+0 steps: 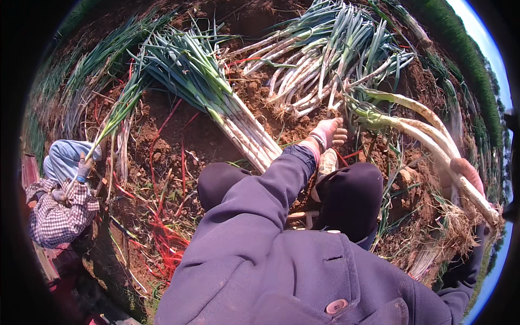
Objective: The person gathers harvested green onions from the ground, aligns them into bundles, and secures each bundle with a red plastic tie. The person repeats this process for multiple bunches, placing the tied bundles on the ground.
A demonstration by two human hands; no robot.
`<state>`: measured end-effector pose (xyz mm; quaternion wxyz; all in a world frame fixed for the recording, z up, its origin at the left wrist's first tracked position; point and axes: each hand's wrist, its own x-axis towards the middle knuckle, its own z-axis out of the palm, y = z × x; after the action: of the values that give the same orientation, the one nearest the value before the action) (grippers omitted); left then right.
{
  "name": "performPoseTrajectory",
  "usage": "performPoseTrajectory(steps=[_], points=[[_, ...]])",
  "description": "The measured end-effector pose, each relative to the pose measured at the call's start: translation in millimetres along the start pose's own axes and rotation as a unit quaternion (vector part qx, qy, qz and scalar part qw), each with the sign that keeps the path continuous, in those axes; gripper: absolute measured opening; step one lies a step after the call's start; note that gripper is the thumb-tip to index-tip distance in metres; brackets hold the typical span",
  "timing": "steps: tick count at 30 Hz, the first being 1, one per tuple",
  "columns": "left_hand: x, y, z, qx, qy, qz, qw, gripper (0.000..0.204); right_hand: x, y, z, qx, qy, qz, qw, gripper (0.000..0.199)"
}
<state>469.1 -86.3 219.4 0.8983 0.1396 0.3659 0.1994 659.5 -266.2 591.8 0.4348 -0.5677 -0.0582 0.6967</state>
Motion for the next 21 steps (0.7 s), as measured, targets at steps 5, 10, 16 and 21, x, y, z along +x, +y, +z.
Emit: performPoseTrajectory(steps=[5,10,16,21], points=[[7,24,46,-0.064,-0.055,0.07,0.994,0.023,-84,-24,60,-0.08,0.061,-0.155,0.983,0.031],[-18,29,43,-0.041,-0.105,0.056,0.992,0.029,-18,-27,81,-0.057,-0.039,-0.15,0.986,0.031],[-20,32,-7,-0.063,-0.113,0.137,0.982,0.058,202,28,49,0.007,-0.156,-0.02,0.988,0.032],[32,-11,-79,-0.133,-0.083,0.08,0.984,0.049,360,181,17,-0.15,-0.012,0.011,0.989,0.025]])
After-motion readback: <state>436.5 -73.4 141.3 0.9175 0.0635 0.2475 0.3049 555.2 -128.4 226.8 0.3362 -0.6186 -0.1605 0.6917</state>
